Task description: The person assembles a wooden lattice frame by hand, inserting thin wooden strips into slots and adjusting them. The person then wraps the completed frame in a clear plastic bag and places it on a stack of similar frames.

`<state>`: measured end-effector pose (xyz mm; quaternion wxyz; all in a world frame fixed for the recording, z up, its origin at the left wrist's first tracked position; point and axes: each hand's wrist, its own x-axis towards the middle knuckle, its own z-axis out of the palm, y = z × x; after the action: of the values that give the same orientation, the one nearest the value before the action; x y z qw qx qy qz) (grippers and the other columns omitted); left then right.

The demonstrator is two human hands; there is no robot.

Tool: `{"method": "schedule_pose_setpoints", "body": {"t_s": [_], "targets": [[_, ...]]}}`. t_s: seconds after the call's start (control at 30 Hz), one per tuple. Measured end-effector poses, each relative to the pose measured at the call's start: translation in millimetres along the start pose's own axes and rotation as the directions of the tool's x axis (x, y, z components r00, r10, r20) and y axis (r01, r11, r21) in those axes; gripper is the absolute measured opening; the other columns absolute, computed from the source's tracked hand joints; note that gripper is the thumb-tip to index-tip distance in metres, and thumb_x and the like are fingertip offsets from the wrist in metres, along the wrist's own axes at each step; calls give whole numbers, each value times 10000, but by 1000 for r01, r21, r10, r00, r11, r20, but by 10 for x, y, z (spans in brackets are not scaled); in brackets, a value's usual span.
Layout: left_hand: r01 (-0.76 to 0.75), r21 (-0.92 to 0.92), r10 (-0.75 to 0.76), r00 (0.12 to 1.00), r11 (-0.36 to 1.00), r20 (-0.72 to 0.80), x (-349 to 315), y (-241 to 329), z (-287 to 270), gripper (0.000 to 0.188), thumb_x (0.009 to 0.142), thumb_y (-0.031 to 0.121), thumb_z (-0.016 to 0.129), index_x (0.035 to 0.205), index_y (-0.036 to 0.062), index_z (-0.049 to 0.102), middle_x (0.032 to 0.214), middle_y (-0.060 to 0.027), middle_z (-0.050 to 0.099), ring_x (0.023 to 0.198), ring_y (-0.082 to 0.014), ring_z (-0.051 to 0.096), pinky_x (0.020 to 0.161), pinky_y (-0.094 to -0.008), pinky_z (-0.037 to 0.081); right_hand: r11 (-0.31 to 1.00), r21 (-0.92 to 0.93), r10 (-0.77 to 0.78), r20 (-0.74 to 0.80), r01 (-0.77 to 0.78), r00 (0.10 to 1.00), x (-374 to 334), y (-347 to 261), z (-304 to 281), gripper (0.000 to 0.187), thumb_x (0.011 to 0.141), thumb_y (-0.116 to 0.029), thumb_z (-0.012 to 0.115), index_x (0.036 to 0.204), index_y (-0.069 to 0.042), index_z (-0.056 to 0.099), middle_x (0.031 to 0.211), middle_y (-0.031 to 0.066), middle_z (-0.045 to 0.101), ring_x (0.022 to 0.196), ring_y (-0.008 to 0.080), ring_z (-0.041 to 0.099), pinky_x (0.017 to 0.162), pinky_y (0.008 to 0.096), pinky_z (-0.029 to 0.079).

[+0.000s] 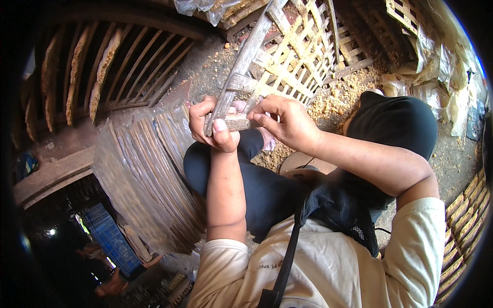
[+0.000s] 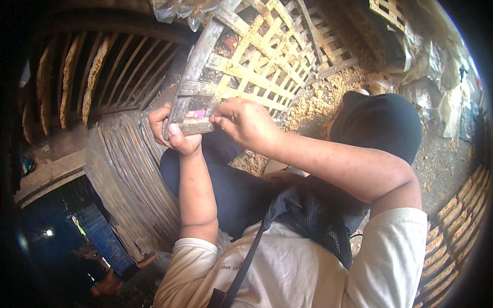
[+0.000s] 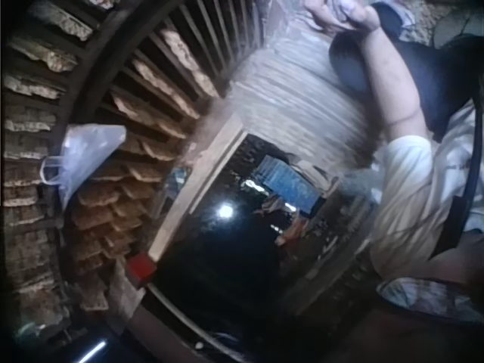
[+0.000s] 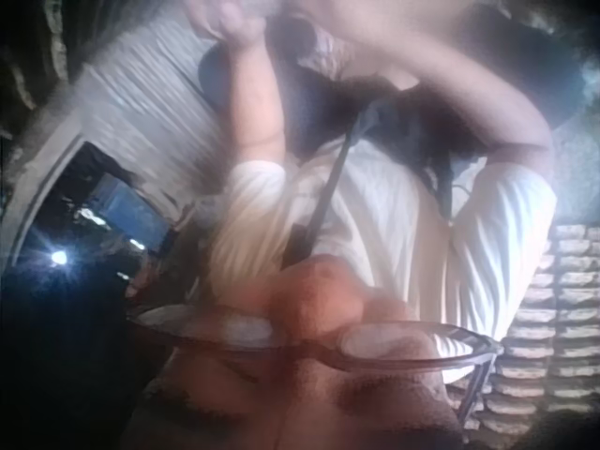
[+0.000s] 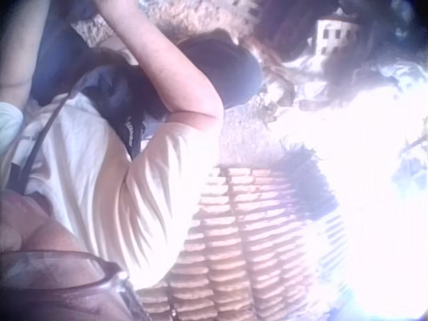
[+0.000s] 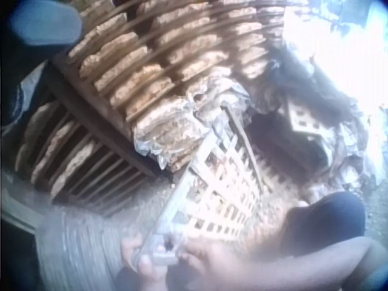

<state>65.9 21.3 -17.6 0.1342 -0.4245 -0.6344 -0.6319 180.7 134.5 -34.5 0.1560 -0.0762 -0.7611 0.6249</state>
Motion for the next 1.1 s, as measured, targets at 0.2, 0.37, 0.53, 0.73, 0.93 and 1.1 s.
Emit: {"method": "schedule_pose_setpoints", "body": {"t_s": [0.2, 0.37, 0.53, 0.73, 0.93, 1.1], "targets": [[23, -11, -23, 1000, 1000, 17, 0, 26, 13, 369, 801, 367, 465, 868, 7, 419, 655, -109, 468, 608, -150, 458, 551, -285, 400, 969, 139, -203, -38, 206, 978, 112, -120, 2, 111, 871, -86, 630, 959, -45, 684, 842, 106, 659, 803, 254, 631, 731, 337, 502], [-6, 9, 6, 1000, 1000, 17, -2, -13, -21, 371, 799, 366, 468, 872, 5, 421, 677, -111, 476, 615, -152, 468, 554, -283, 405, 989, 68, -131, -15, 132, 991, 72, -49, 7, 113, 898, -73, 597, 964, -34, 680, 829, 90, 666, 782, 180, 646, 718, 303, 504], [16, 53, -15, 999, 998, -35, -11, -4, 4, 375, 802, 372, 469, 877, 6, 428, 689, -109, 484, 623, -152, 475, 569, -283, 415, 953, 250, -182, 15, 173, 983, 156, -145, -27, 144, 876, -14, 572, 975, -31, 675, 810, 94, 665, 767, 160, 651, 695, 294, 510], [26, -49, -30, 997, 998, -67, 12, -56, -35, 423, 796, 380, 549, 886, -27, 473, 714, -126, 523, 619, -166, 487, 574, -306, 423, 976, 120, -189, 71, 179, 979, 146, -10, -62, 239, 817, 6, 585, 1025, -60, 683, 920, 111, 697, 886, 238, 676, 792, 343, 529], [38, -5, -38, 998, 999, -53, 62, -17, -13, 383, 803, 343, 564, 888, -18, 468, 703, -111, 532, 608, -148, 491, 562, -289, 423, 950, 168, 193, 351, -265, 916, 213, 216, -187, 210, 902, 25, 501, 1050, -14, 645, 842, 52, 688, 817, 137, 647, 787, 283, 513], [46, 52, -44, 999, 998, -29, 100, -73, -86, 325, 815, 295, 561, 872, -15, 485, 672, -97, 546, 570, -140, 508, 557, -277, 432, 871, -358, 450, 304, -338, 840, 82, 671, -134, 119, 896, -67, 576, 957, -40, 675, 787, 88, 692, 776, 127, 660, 737, 274, 506]]}}
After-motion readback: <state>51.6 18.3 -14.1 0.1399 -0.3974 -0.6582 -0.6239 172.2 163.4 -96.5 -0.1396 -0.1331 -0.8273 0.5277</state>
